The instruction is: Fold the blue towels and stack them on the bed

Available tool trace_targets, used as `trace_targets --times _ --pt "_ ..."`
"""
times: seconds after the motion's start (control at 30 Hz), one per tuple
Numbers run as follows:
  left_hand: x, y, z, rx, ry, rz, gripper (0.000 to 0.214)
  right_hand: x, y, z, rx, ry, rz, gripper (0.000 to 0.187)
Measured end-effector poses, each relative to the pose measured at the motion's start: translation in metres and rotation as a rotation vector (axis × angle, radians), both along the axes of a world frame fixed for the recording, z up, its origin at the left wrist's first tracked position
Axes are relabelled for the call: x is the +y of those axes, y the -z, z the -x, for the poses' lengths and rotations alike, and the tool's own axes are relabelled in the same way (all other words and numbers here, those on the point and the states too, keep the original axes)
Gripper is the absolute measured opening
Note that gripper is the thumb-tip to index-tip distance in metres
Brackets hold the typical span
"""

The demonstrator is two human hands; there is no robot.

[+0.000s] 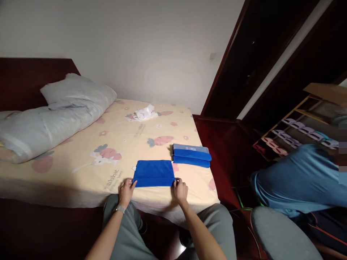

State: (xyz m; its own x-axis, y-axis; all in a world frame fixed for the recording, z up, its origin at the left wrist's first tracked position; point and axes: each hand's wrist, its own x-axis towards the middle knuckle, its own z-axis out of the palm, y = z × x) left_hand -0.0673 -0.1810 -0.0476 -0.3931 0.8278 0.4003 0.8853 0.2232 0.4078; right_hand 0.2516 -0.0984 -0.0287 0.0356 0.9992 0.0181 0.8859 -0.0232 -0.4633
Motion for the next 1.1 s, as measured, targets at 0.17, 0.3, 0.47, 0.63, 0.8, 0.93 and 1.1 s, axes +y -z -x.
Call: trace_targets --times 0.17,0.3,0.47,0.63,0.8,0.93,1.1 --pt "-0.004 0.008 0.003 -0.063 0.082 -0.042 0.035 -0.012 0.005 0.008 0.113 0.145 0.009 0.048" --pt "-0.006 0.012 0.005 -0.067 0.088 -0.065 0.036 -0.013 0.001 0.007 0.07 0.131 0.055 0.048" --pt "-0.005 0.012 0.007 -0.07 0.075 -0.072 0.037 -0.002 -0.009 -0.003 0.05 0.064 0.1 0.039" --pt "-0.008 0.006 0.004 -0.076 0.059 -0.076 0.033 0.002 -0.012 -0.008 0.05 0.018 0.094 0.037" --pt "-0.012 -0.015 -0.017 0.058 0.225 -0.035 0.042 -0.006 -0.005 -0.004 0.019 0.014 -0.021 0.039" --pt "-0.008 -0.03 -0.045 0.257 0.567 0.045 0.054 -0.009 -0.003 -0.006 0.046 -0.01 -0.086 0.041" --pt "0.002 -0.026 -0.062 0.321 0.607 0.099 0.06 -0.014 -0.013 0.002 -0.012 -0.049 -0.195 0.04"
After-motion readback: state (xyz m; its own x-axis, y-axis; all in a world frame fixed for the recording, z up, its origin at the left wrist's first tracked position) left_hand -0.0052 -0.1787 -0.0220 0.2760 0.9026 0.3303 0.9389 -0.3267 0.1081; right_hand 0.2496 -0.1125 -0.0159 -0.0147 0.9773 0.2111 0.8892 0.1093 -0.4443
